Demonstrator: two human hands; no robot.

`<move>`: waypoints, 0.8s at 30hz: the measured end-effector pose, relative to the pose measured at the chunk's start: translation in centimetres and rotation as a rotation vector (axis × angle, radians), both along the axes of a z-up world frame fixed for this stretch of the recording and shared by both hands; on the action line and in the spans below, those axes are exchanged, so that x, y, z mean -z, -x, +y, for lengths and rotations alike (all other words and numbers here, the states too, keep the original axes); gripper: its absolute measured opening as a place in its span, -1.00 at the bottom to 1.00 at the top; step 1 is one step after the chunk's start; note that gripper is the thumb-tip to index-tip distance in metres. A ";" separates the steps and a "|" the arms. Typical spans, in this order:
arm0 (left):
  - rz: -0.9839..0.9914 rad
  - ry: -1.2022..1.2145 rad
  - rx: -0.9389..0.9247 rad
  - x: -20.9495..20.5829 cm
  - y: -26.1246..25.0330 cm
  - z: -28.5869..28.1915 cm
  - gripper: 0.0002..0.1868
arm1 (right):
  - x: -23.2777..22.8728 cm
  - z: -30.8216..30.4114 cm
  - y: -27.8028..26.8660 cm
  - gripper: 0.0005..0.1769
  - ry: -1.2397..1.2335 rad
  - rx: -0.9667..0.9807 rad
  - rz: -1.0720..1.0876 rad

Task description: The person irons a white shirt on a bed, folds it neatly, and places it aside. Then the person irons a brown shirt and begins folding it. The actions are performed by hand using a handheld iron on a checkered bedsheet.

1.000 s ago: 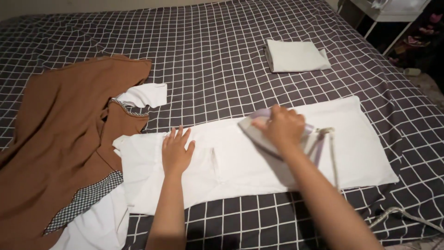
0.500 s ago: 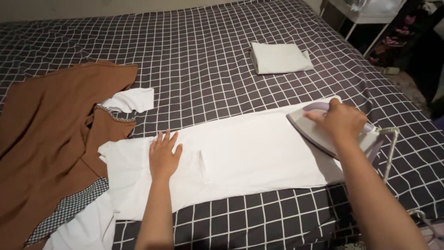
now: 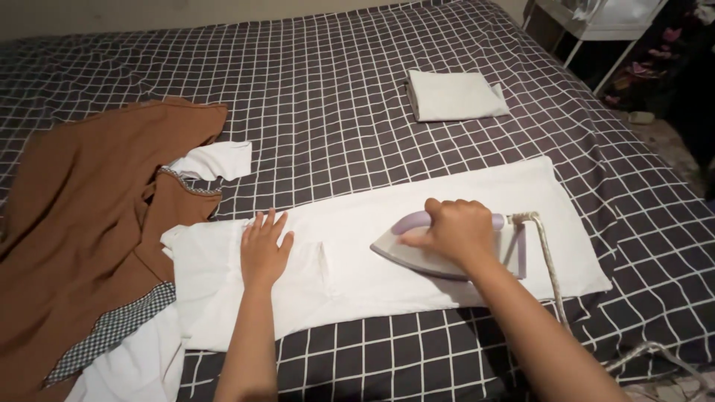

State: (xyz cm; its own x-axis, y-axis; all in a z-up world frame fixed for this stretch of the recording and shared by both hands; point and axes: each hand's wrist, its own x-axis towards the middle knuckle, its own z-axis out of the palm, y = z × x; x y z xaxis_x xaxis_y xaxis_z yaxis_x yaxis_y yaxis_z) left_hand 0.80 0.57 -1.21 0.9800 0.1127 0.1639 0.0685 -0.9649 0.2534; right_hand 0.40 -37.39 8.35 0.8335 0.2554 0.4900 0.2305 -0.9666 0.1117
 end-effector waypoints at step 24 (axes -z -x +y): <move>-0.226 0.032 0.023 1.6 -0.4 -0.1 -0.47 | 10.2 -37.0 -5.0 -0.41 -0.582 -0.195 0.182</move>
